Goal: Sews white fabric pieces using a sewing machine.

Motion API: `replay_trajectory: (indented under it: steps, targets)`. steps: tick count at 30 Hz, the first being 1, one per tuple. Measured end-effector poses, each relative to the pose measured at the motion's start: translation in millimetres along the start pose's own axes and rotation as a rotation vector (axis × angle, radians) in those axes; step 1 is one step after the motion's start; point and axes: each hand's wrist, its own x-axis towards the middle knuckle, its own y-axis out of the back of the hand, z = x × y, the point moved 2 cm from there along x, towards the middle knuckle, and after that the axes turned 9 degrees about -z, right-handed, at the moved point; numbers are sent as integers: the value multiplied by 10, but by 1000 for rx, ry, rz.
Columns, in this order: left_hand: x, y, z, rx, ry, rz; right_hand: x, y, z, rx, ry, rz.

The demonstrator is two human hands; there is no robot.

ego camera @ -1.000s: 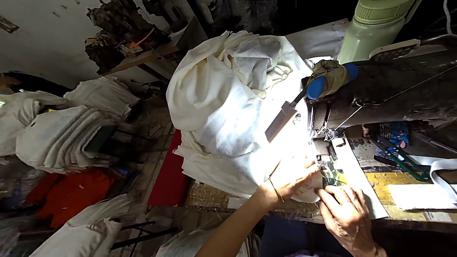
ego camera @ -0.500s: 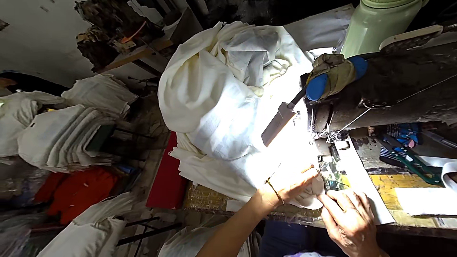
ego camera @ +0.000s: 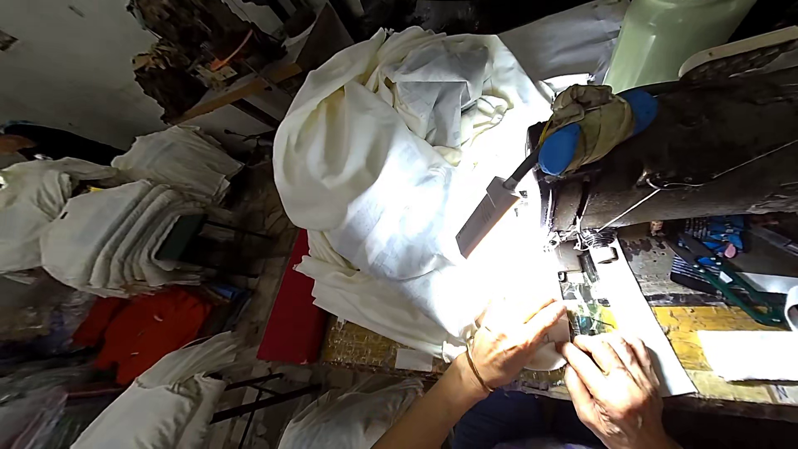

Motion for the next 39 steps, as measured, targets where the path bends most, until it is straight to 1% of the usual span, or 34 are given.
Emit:
replay_trajectory:
  steps: [5, 10, 16, 21, 25, 29, 34, 39]
  targets:
    - [-71, -16, 57, -41, 8, -10, 2, 5, -1, 1, 4, 4]
    - [-116, -14, 111, -10, 34, -52, -10, 2, 12, 6, 11, 3]
    - [-139, 17, 59, -4, -36, -92, -20, -3, 28, 20, 14, -12]
    - [-189, 70, -61, 9, -78, -124, 9, 13, 10, 50, 87, -62]
    - [-186, 76, -63, 20, -86, -149, 16, 37, 8, 76, 94, -105]
    - [-162, 69, -23, 34, -83, -160, 46, 123, -44, 28, 70, -185]
    - [-171, 45, -101, -12, -90, -160, 160, 348, -211, -18, -8, -411]
    - [-164, 31, -118, -37, -84, -171, 206, 429, -253, 18, -57, -515]
